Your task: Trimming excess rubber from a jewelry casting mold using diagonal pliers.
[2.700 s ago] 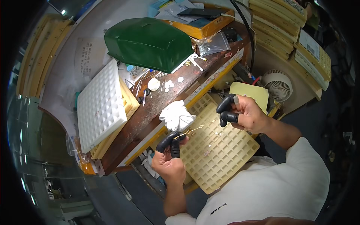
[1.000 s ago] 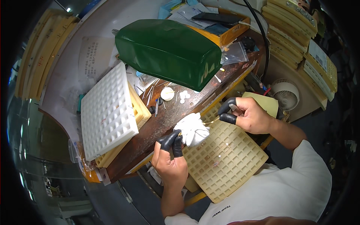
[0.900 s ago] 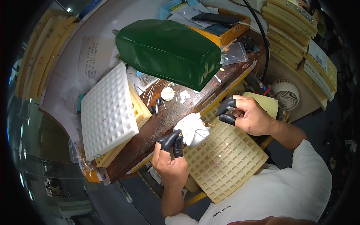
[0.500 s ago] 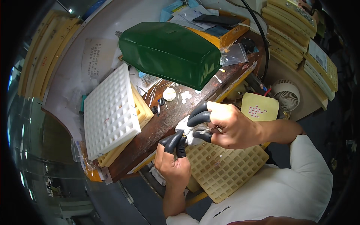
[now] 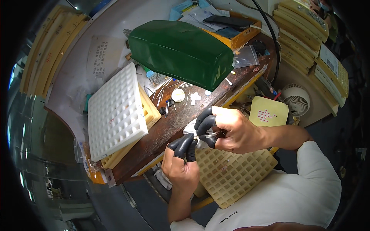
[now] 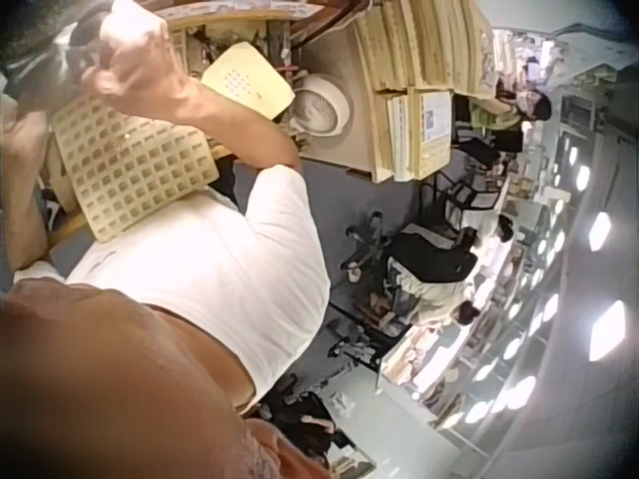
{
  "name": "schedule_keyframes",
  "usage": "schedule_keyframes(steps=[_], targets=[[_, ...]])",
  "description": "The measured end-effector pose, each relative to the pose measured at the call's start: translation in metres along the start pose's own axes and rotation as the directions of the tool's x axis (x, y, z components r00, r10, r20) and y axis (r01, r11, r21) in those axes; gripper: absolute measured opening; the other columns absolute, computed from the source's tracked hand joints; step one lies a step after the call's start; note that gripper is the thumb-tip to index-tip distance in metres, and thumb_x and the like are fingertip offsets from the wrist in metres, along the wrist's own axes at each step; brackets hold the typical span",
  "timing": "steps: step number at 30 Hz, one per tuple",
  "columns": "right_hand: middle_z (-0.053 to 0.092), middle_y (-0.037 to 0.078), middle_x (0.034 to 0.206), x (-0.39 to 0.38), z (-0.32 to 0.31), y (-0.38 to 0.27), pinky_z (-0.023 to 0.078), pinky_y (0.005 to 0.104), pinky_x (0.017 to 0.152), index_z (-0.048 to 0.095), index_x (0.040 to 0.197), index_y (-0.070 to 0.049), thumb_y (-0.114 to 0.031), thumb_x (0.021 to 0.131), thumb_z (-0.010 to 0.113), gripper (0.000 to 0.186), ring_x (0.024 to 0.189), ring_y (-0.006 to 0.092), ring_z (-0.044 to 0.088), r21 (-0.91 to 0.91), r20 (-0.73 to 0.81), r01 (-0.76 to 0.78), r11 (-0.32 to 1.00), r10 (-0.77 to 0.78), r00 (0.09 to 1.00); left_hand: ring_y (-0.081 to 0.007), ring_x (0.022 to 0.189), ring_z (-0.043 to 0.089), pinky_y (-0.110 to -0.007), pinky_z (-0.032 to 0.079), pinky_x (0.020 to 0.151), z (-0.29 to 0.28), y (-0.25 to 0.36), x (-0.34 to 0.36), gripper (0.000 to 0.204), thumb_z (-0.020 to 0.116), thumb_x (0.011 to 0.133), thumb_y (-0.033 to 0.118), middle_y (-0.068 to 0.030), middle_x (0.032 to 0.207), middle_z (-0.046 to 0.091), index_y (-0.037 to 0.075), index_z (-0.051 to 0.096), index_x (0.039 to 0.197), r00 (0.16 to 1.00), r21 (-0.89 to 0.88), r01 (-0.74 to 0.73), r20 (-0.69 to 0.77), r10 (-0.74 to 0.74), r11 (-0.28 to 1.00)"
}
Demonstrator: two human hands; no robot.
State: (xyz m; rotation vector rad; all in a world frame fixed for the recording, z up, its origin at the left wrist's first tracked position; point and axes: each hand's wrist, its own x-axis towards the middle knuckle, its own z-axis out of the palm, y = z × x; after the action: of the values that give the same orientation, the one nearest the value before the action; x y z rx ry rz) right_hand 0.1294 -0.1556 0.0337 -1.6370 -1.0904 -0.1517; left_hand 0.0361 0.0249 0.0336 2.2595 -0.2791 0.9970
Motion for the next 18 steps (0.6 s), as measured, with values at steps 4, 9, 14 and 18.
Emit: schedule_keyframes(steps=[4,9,14,18], targets=[[0.064,0.012,0.092,-0.0012,0.0007,0.003,0.048,0.0327,0.059,0.067,0.091,0.001,0.005,0.072,0.072,0.02,0.07,0.0207,0.061,0.0,-0.028,-0.014,1.0,0.014,1.0,-0.0309,0.082,0.069,-0.038,0.054,0.072,-0.0028,0.0014,0.0014,0.023,0.075,0.082,-0.007,-0.0145,0.094,0.069,-0.001,0.072,0.105,1.0,0.007,0.011,0.028,-0.011,1.0],[0.06,0.011,0.087,-0.0008,0.0034,0.0042,0.047,0.0359,0.058,0.066,0.092,0.001,0.003,0.07,0.071,0.023,0.066,0.0227,0.059,0.02,-0.086,0.041,0.999,-0.04,0.996,-0.03,0.082,0.069,-0.038,0.054,0.073,-0.0021,0.0019,0.0015,0.023,0.075,0.082,-0.007,-0.0143,0.094,0.069,-0.001,0.072,0.104,1.0,-0.004,0.018,0.014,-0.018,1.0],[0.06,0.011,0.09,0.0001,0.0035,0.0036,0.047,0.0338,0.057,0.066,0.096,-0.001,0.003,0.07,0.072,0.027,0.066,0.0206,0.058,0.0,-0.089,0.073,0.997,-0.073,0.993,-0.0308,0.08,0.069,-0.037,0.054,0.071,0.0004,-0.0015,-0.0003,0.022,0.074,0.081,-0.008,-0.015,0.093,0.069,-0.002,0.07,0.102,1.0,-0.031,-0.006,-0.008,0.005,1.0],[0.061,0.011,0.092,-0.0014,0.0036,0.0049,0.047,0.0332,0.056,0.066,0.096,-0.001,0.003,0.069,0.072,0.028,0.066,0.0203,0.058,0.001,-0.078,0.073,0.997,-0.073,0.994,-0.0312,0.079,0.069,-0.037,0.054,0.071,0.0006,-0.0015,-0.0004,0.022,0.074,0.079,-0.006,-0.0156,0.093,0.069,-0.002,0.069,0.1,1.0,-0.057,0.008,-0.005,-0.008,0.998]])
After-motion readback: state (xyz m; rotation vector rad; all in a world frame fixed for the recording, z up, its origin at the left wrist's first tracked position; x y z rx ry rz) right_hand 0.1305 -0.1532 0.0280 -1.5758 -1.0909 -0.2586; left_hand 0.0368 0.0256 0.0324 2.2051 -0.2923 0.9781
